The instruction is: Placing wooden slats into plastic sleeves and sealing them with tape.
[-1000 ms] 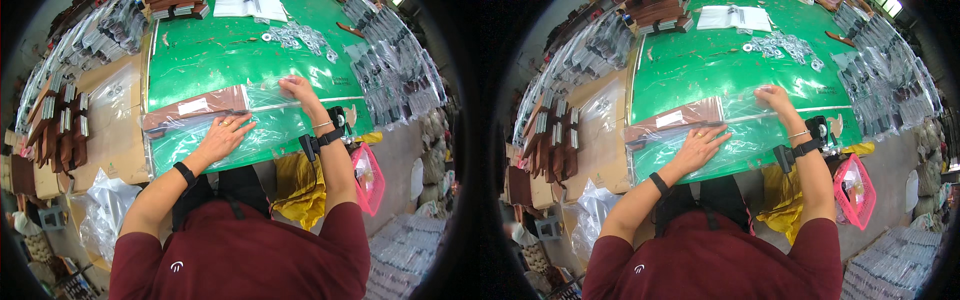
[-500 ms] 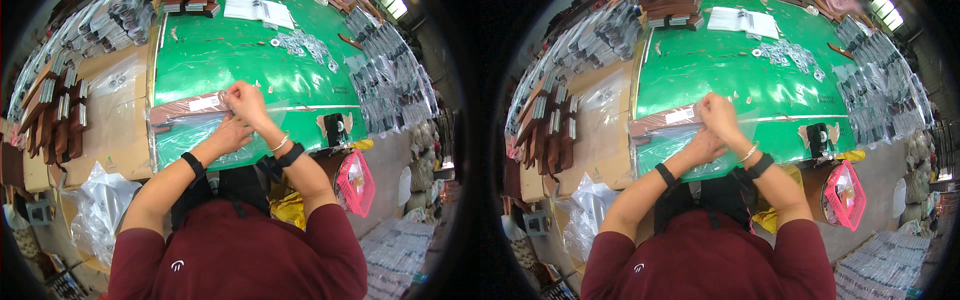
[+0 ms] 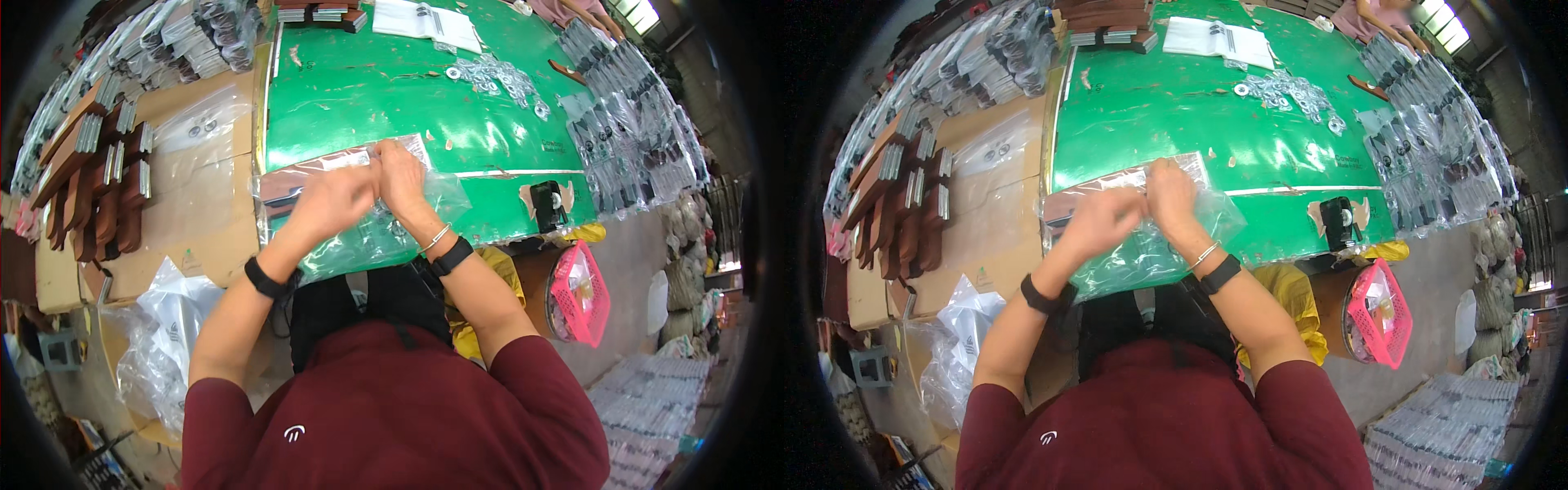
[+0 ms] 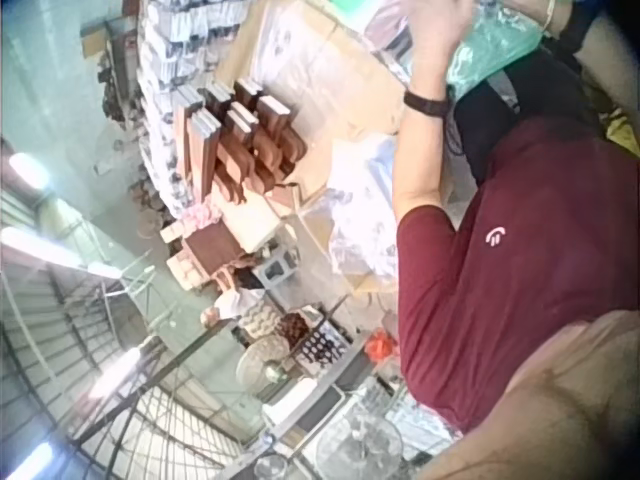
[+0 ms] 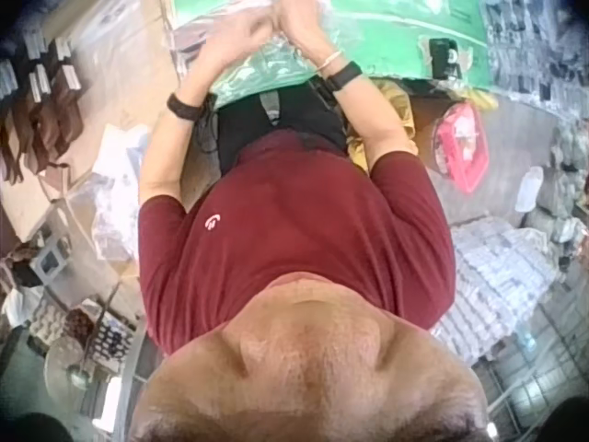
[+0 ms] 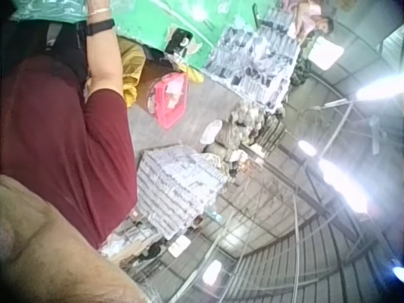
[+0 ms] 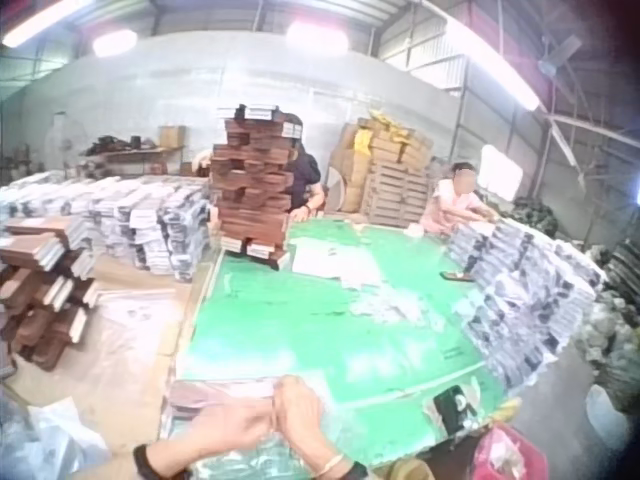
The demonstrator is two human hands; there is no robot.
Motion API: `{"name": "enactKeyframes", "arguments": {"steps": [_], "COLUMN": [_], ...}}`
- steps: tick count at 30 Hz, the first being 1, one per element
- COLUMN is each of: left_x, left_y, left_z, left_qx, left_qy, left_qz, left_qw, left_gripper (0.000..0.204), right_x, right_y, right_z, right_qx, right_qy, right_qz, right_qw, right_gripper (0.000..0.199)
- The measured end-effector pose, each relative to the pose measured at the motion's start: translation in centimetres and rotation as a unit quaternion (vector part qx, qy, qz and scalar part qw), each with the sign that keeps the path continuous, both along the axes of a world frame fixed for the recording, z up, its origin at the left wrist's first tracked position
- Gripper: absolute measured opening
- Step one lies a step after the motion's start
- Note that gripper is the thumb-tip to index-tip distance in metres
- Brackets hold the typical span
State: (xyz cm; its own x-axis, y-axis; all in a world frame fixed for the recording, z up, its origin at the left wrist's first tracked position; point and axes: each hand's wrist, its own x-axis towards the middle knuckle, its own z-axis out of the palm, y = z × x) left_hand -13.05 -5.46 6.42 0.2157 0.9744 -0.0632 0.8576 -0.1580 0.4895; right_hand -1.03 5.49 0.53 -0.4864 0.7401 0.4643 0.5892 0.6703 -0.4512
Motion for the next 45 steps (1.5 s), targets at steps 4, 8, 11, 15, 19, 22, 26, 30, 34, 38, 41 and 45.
{"name": "enactKeyframes", "arguments": {"steps": [4,8,11,15,19,22,26,30,34,38,41,45], "left_x": [-2.0,-2.4,-1.3,-1.6,-1.9,-1.3,-1.3,-1.3,-1.3,-1.2,-1.7,-1.4], "left_y": [3.7,6.8,6.7,7.3,6.5,6.2,6.2,6.5,6.8,6.3,6.2,6.1], "left_z": [-1.4,-5.1,-6.9,-6.5,-6.5,-5.4,-5.9,-6.3,-6.5,-6.3,-6.4,-6.1], "left_qx": [0.219,0.193,0.293,0.218,0.199,0.198,0.229,0.239,0.248,0.244,0.261,0.25], "left_qy": [-0.169,-0.337,-0.223,-0.252,-0.264,-0.247,-0.215,-0.208,-0.17,-0.155,-0.104,-0.063], "left_qz": [0.089,0.12,0.07,0.089,0.117,0.127,0.126,0.115,0.113,0.105,0.081,0.058], "left_qw": [0.957,0.914,0.927,0.938,0.937,0.94,0.941,0.941,0.947,0.952,0.956,0.964], "left_gripper": [0.033,0.041,0.042,0.041,0.038,0.033,0.033,0.035,0.045,0.059,0.066,0.072], "right_x": [-0.4,-0.3,0.0,0.0,3.8,11.3,15.1,13.2,14.1,16.2,16.4,17.7], "right_y": [-0.9,-1.7,-2.2,-3.4,-8.5,-9.8,-7.2,-4.3,-4.0,-5.1,-5.6,-5.2], "right_z": [-0.7,-1.0,-1.0,-0.5,3.4,5.4,2.5,-0.8,-1.5,-2.7,-1.6,-1.2], "right_qx": [0.016,-0.004,0.016,0.014,-0.096,0.046,-0.033,-0.243,0.008,0.024,-0.021,-0.102], "right_qy": [0.003,0.003,0.024,0.019,0.081,0.096,0.166,0.295,0.083,-0.002,0.02,0.12], "right_qz": [0.0,-0.011,0.005,0.017,0.188,0.141,-0.073,-0.129,0.019,0.069,0.056,0.048], "right_qw": [1.0,1.0,1.0,1.0,0.974,0.984,0.983,0.915,0.996,0.997,0.998,0.986], "right_gripper": [0.009,0.016,0.016,0.019,0.027,0.035,0.044,0.027,0.016,0.017,0.016,0.015]}}
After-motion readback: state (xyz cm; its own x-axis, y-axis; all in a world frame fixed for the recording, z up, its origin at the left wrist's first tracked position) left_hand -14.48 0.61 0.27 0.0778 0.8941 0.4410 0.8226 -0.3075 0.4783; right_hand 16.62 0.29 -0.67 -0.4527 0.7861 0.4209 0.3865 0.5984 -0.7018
